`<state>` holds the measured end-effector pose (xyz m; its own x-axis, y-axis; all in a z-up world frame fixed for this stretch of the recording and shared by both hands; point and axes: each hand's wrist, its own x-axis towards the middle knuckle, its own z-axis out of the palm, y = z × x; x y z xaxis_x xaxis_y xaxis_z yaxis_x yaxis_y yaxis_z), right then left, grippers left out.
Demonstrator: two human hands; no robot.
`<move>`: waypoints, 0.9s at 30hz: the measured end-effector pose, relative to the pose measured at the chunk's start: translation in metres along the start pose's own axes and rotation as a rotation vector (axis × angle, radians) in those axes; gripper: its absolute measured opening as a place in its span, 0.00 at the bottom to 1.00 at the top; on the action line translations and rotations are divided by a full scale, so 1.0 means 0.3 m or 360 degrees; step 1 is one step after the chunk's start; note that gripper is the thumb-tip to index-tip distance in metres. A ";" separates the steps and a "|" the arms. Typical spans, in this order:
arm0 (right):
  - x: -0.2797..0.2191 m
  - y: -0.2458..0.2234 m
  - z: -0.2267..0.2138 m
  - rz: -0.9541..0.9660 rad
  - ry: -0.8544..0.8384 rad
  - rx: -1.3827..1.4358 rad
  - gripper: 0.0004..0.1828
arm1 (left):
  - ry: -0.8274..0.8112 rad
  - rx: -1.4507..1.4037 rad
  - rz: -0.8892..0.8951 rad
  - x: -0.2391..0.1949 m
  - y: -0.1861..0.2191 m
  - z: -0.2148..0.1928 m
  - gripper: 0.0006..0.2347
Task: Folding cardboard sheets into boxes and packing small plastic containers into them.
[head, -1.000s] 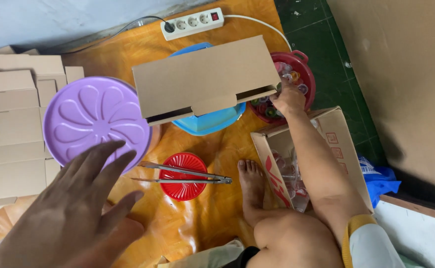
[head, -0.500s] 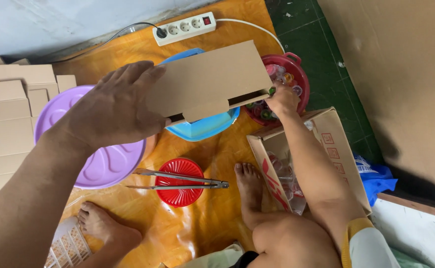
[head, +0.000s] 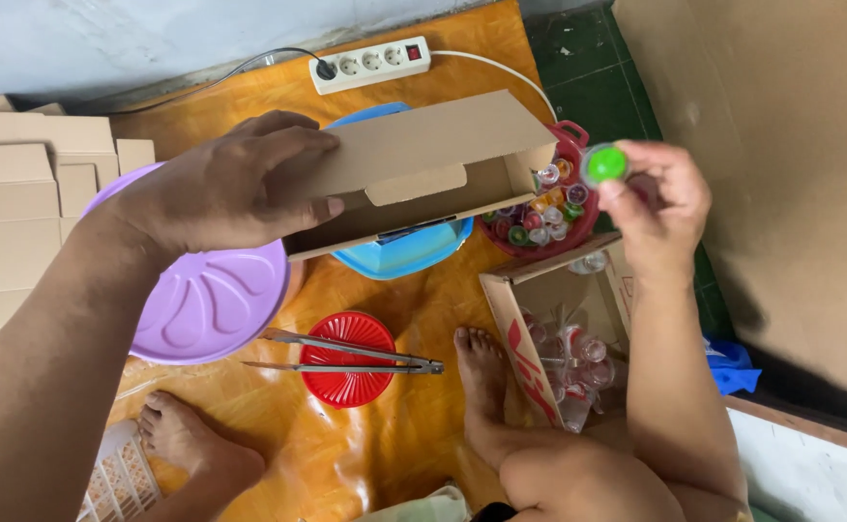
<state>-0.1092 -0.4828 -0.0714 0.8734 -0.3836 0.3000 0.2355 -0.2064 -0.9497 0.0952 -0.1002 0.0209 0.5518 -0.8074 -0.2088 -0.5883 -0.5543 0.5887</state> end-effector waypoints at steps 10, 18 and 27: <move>-0.011 -0.196 0.314 -0.0517 -0.0081 -0.1091 0.16 | 0.0011 -0.0031 -0.0033 -0.006 -0.002 0.002 0.28; -0.011 -0.183 0.232 0.1188 0.0106 0.0956 0.14 | 0.0001 0.0000 -0.0048 -0.005 0.000 0.014 0.29; -0.030 -0.250 0.263 0.1026 0.0138 0.1350 0.17 | 0.0020 0.0019 0.0012 -0.012 0.000 0.014 0.28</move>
<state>-0.1011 -0.3928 -0.0099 0.9135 -0.2662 -0.3076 -0.0115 0.7390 -0.6736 0.0907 -0.0982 0.0184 0.5546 -0.8090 -0.1946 -0.5995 -0.5507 0.5808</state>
